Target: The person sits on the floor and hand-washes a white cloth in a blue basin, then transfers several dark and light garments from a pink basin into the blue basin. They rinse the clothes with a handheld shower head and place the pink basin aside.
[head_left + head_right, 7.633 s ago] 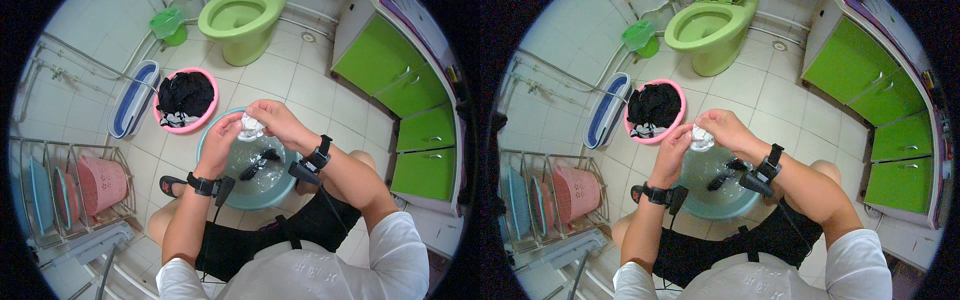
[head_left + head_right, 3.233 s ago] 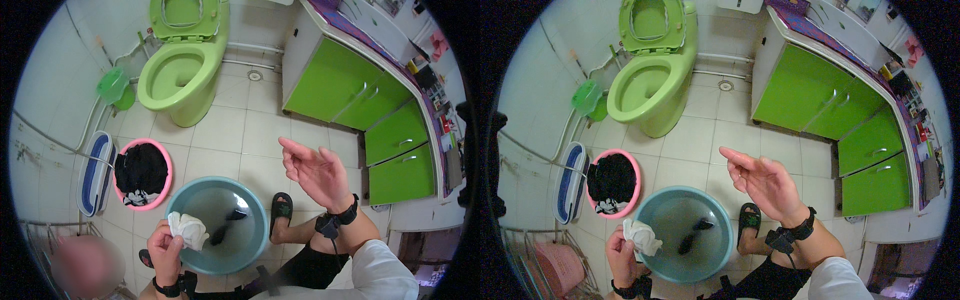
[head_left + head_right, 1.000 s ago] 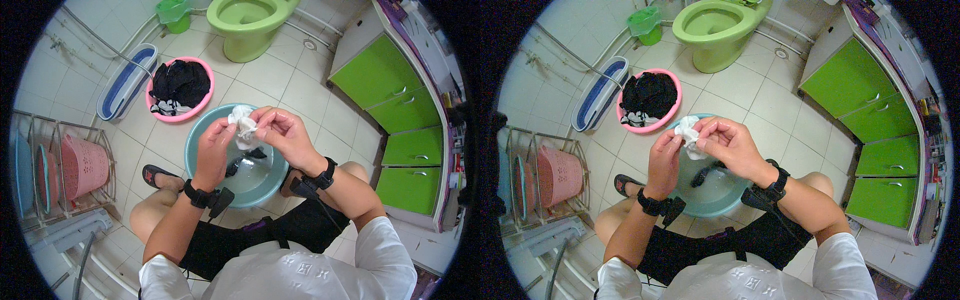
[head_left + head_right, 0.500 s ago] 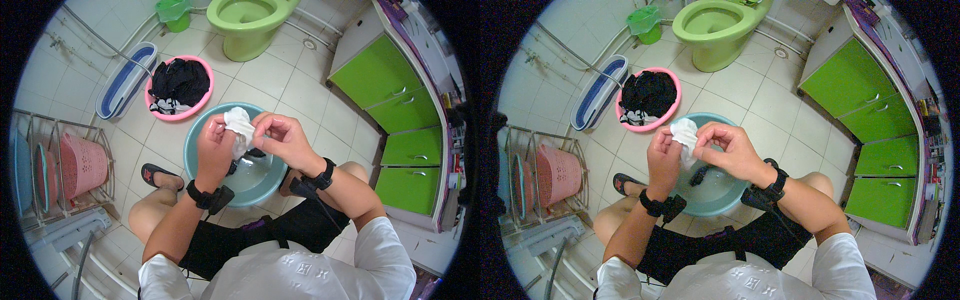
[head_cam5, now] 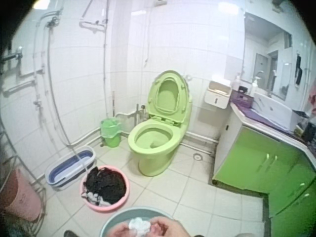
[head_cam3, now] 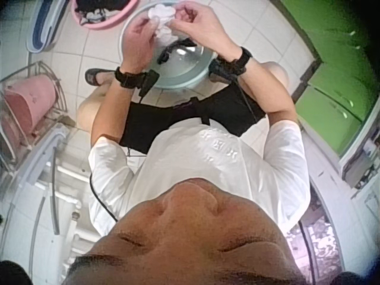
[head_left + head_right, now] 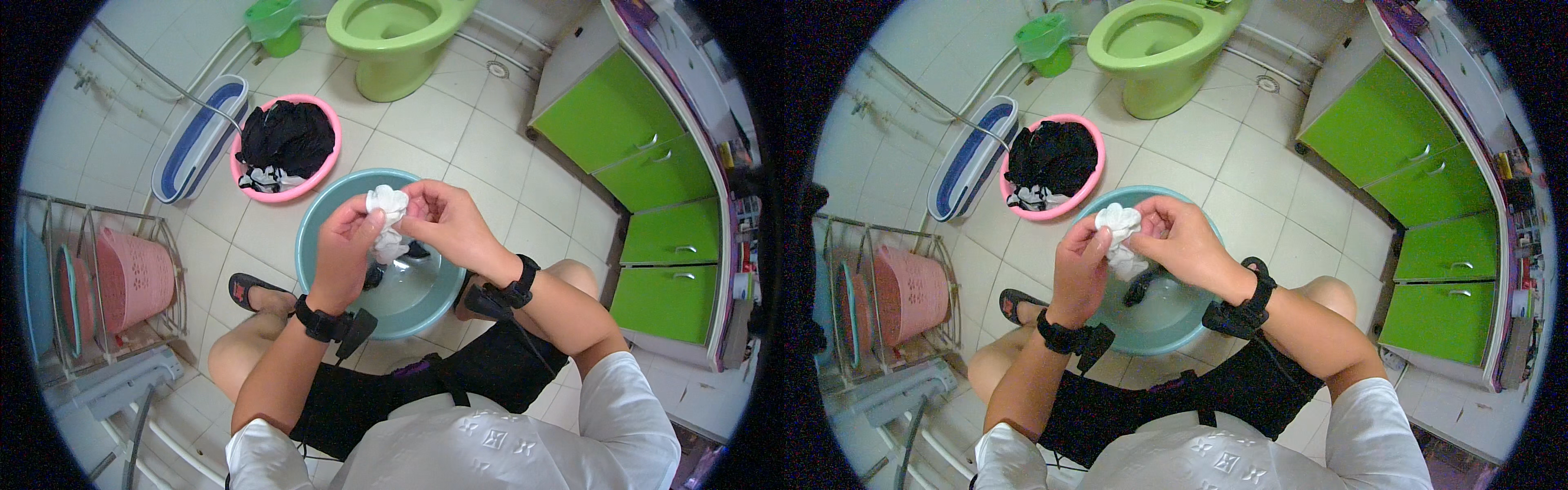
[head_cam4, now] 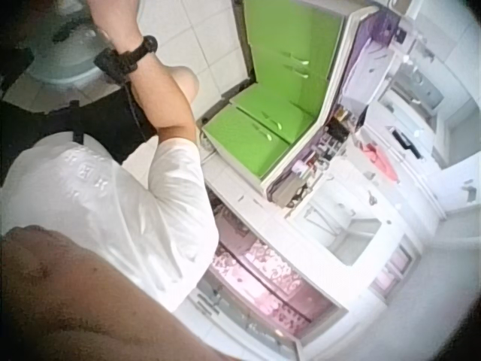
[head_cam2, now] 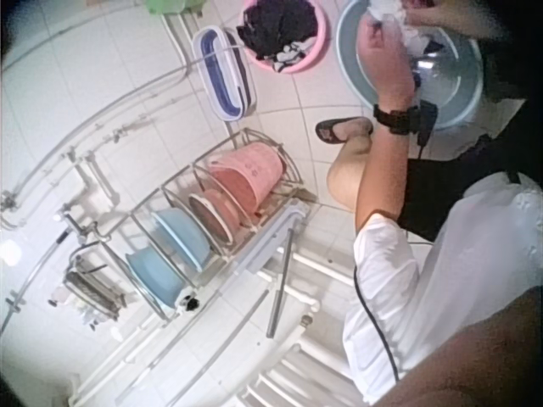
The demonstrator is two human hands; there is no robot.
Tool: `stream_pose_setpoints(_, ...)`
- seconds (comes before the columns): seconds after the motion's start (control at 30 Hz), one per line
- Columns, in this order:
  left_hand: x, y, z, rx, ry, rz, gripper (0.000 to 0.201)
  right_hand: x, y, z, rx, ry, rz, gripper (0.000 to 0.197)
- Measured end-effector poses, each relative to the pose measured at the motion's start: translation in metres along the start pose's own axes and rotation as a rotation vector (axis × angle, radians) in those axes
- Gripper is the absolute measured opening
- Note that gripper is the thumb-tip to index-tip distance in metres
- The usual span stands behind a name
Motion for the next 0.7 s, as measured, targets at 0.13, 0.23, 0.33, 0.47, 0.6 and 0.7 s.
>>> stream_pose_setpoints(0.13, -0.003, -0.009, -0.005, -0.032, 0.015, 0.030, 0.019, -0.001, -0.002, -0.002, 0.083, -0.013, 0.008, 0.022)
stream_pose_setpoints(0.23, -0.006, -0.015, -0.004, -0.048, 0.060, 0.065, 0.021, 0.001, 0.002, -0.004, -0.320, 0.001, -0.049, 0.020)
stream_pose_setpoints(0.33, -0.007, -0.017, -0.003, -0.048, 0.080, 0.127, 0.023, 0.001, 0.005, -0.004, -0.431, 0.028, -0.076, 0.014)
stream_pose_setpoints(0.47, -0.009, -0.008, -0.003, 0.163, -0.054, 0.078, 0.024, -0.005, 0.002, 0.002, -0.494, 0.086, -0.025, 0.016)
stream_pose_setpoints(0.6, -0.008, -0.005, 0.009, -0.043, -0.052, -0.042, 0.026, -0.007, -0.003, 0.005, -0.543, 0.096, -0.009, 0.016)
stream_pose_setpoints(0.7, -0.007, -0.002, 0.013, -0.169, -0.068, -0.177, 0.035, -0.007, -0.007, 0.005, -0.563, 0.137, -0.032, 0.015)
Point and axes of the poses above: each hand's wrist, its own x-axis away from the middle knuckle, its own y-axis out of the palm, z = x × y, the point moved 6 cm from there along -x, towards the middle knuckle, and after that the axes turned 2 degrees about -x, right-handed, at the moved point
